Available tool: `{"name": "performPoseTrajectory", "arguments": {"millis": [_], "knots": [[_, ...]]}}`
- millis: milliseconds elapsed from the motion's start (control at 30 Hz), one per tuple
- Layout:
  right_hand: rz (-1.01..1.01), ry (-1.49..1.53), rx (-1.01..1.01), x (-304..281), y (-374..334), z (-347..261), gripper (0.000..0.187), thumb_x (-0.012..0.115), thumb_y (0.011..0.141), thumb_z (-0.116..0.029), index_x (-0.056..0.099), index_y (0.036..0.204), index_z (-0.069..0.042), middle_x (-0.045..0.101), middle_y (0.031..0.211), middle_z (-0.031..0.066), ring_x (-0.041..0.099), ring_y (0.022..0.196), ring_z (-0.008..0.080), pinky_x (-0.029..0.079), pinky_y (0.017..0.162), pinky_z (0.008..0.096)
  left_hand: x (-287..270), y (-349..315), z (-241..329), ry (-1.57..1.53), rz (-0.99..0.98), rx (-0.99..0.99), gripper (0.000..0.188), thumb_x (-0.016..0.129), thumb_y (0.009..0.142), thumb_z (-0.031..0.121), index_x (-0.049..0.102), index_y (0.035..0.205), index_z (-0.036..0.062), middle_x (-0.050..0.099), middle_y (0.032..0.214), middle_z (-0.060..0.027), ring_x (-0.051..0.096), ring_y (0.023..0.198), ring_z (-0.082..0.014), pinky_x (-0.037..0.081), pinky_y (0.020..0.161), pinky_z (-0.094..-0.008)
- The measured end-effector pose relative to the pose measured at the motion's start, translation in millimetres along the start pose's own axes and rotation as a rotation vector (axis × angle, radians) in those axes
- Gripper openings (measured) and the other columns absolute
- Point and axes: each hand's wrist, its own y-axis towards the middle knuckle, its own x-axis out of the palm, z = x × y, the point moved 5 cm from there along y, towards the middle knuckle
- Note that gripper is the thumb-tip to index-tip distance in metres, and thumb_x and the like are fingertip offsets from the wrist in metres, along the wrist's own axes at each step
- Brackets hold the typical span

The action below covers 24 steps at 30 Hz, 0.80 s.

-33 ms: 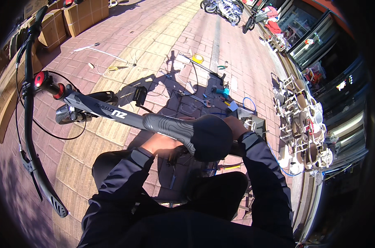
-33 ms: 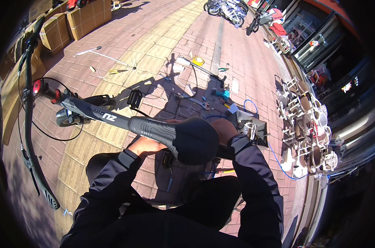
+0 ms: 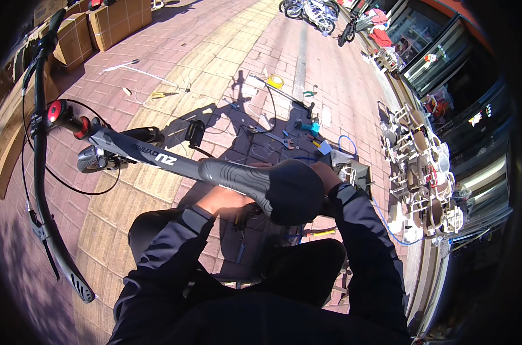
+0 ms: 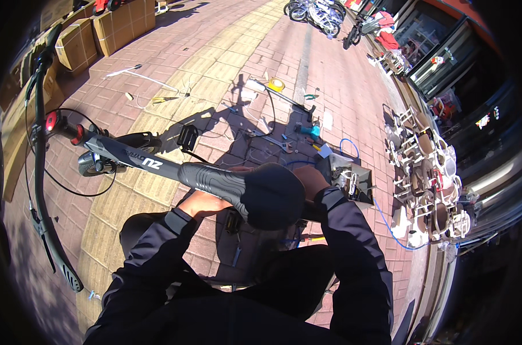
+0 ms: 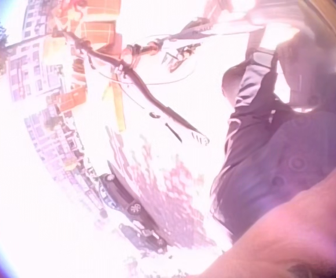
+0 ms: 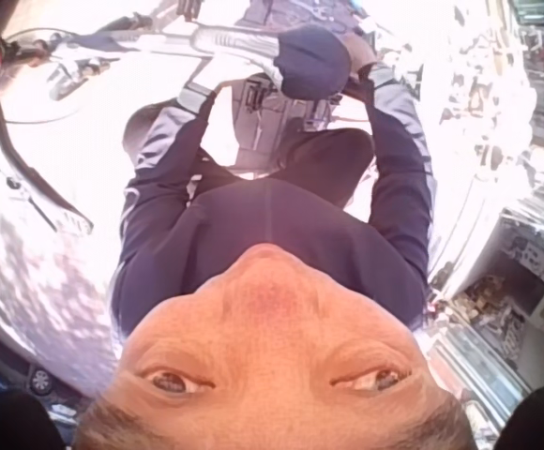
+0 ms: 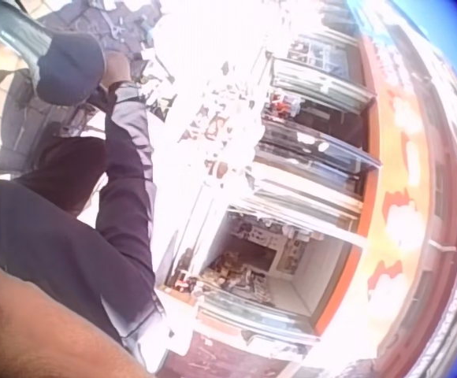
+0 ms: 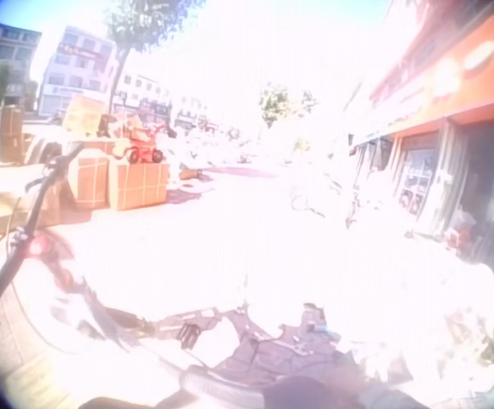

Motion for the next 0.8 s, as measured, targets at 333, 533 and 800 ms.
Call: {"name": "performPoseTrajectory", "arguments": {"millis": [333,533,800], "knots": [[0.05,0.336,0.002,53.5,36.4,2.2,0.029,0.064,0.088,-0.034,0.074,0.095,-0.008,0.073,0.1,0.0195,0.068,0.097,0.0418,0.054,0.083,0.0514,-4.8,-16.2,6.0,0.217,0.004,-0.069,0.036,0.066,0.097,0.022,0.065,0.128,0.003,0.071,0.126,-0.0117,0.067,0.115,-0.0246,0.051,0.101,-0.0376],[0.035,0.337,-0.014,50.5,32.5,-6.9,0.029,0.063,0.088,-0.034,0.074,0.095,-0.009,0.073,0.1,0.0192,0.068,0.097,0.0412,0.054,0.084,0.0515,-1.4,-13.1,-26.3,0.097,-0.052,-0.004,0.051,0.071,0.092,0.004,0.055,0.141,0.0023,0.064,0.136,-0.0112,0.061,0.126,-0.0212,0.047,0.109,-0.0374],[0.076,0.388,-0.098,59.8,37.6,4.7,0.029,0.062,0.089,-0.035,0.075,0.094,-0.009,0.073,0.1,0.0187,0.069,0.098,0.0405,0.053,0.084,0.0517,3.1,-13.4,-2.5,-0.181,-0.052,-0.069,0.057,0.068,0.094,0.0,0.048,0.146,0.0027,0.059,0.143,-0.0096,0.057,0.129,-0.0195,0.045,0.111,-0.0356]]}}
